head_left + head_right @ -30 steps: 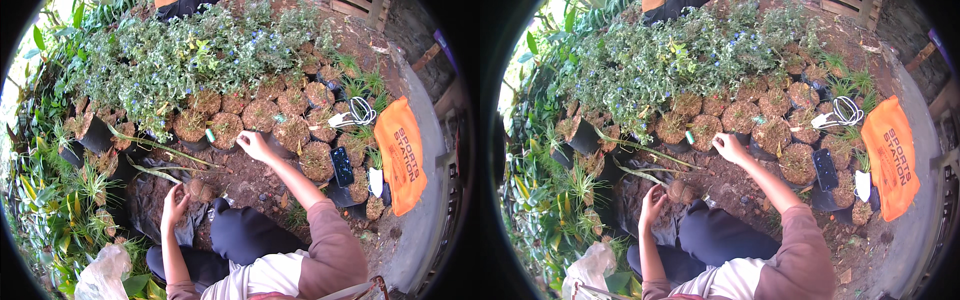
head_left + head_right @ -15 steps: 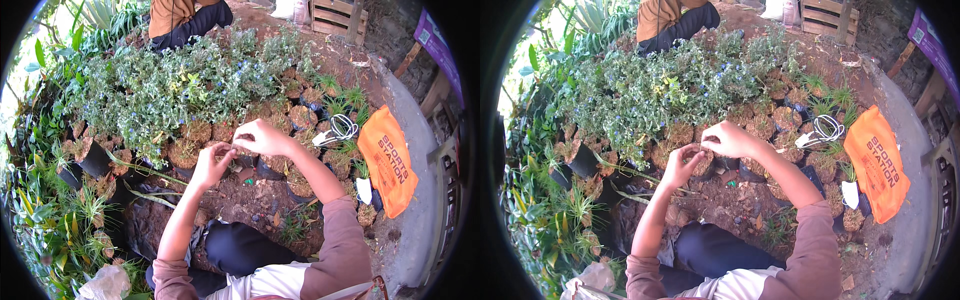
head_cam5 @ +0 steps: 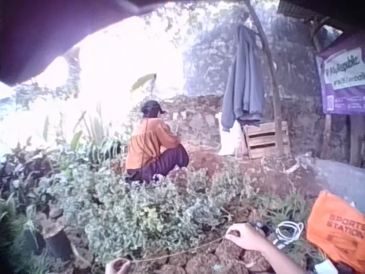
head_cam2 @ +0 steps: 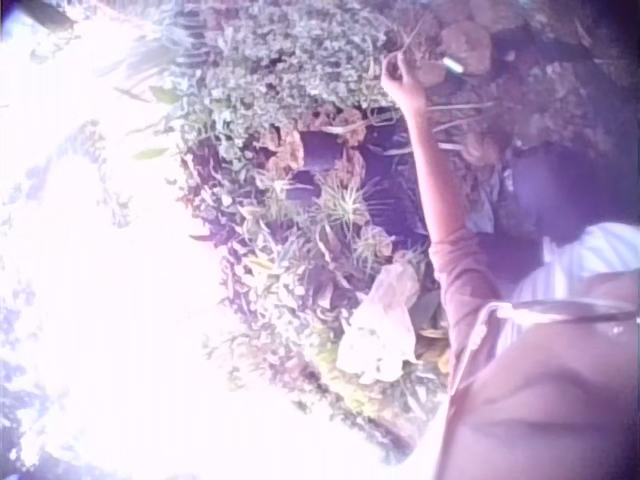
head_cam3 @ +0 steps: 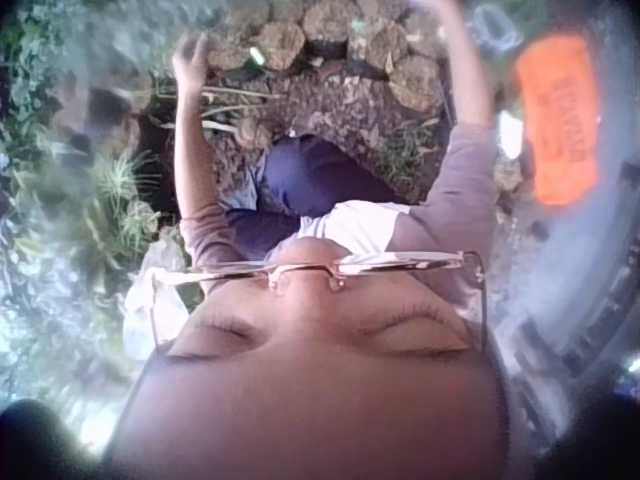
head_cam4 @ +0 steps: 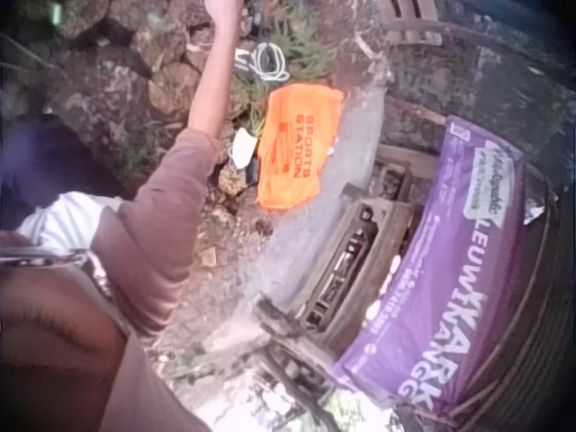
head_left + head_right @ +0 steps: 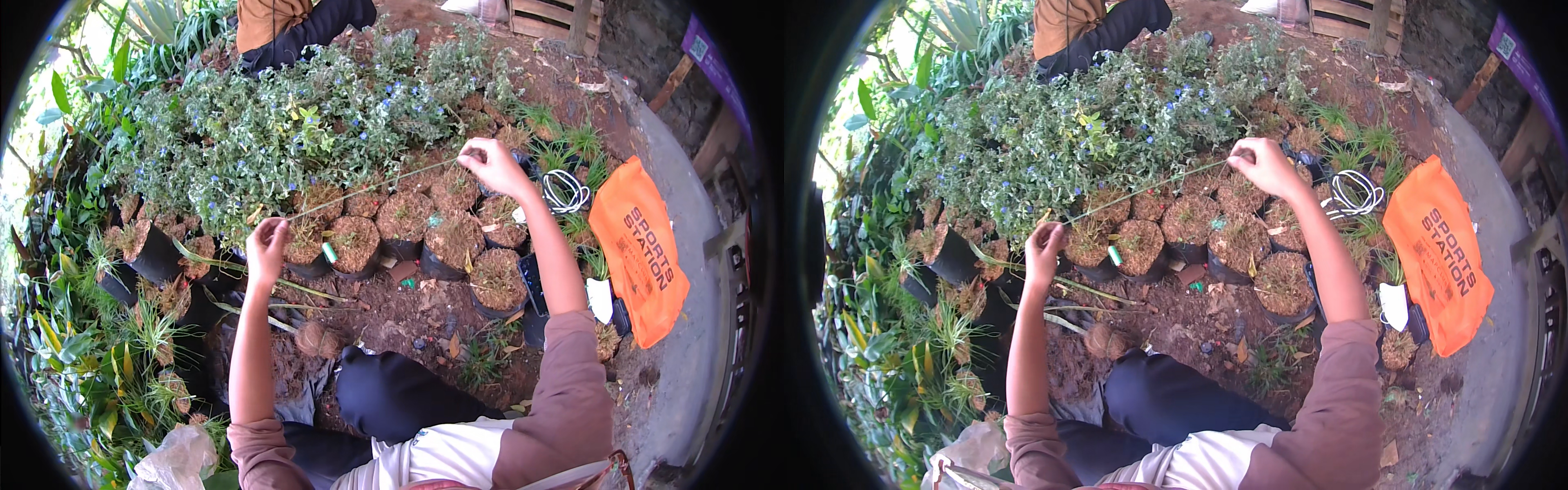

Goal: The person sits on the ground and ties a thin green string around the base of a small plant attached to a coconut husk. They repeatedly wrap and adjust the string to secure the plant in place.

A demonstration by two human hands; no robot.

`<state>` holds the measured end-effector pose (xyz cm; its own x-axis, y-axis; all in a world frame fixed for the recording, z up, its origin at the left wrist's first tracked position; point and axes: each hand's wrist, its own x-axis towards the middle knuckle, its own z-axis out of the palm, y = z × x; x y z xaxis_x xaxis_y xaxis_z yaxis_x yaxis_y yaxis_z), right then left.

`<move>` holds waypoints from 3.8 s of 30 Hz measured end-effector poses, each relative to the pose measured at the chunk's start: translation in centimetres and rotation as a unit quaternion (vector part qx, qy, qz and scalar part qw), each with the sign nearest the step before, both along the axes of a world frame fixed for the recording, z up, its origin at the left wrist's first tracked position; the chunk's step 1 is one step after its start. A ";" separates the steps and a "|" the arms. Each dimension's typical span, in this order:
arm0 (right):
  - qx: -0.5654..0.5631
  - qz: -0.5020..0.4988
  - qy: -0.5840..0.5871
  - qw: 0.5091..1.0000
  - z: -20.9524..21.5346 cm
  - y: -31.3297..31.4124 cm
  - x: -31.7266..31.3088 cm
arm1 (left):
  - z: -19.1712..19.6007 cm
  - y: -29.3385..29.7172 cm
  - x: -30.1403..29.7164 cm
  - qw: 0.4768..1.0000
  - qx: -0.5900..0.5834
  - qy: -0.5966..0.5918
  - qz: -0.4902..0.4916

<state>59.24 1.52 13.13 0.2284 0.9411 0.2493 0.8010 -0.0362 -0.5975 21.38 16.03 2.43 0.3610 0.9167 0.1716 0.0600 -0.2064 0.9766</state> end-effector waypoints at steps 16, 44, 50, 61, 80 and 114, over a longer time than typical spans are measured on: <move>0.028 -0.209 -0.182 0.960 -1.9 -2.1 5.4 | 1.3 0.7 -5.9 0.930 -0.238 -0.228 0.164; 0.062 0.405 0.268 0.872 -0.3 4.9 -42.7 | 6.1 -13.1 -20.5 0.914 -0.128 -0.372 0.094; -0.003 0.383 0.404 0.831 -5.3 3.8 -46.4 | -1.8 -16.4 -24.2 0.827 0.098 0.282 0.476; 0.092 0.451 0.212 0.862 -5.0 2.0 -48.1 | 1.3 -18.8 -23.1 0.924 0.025 -0.207 0.321; -0.179 0.422 0.393 0.797 -7.5 3.7 -47.7 | 0.8 -18.1 -23.3 0.930 0.031 -0.169 0.325; -0.112 0.442 0.341 0.822 -8.5 3.9 -47.7 | -1.7 -17.4 -26.2 0.690 -0.221 -0.677 0.131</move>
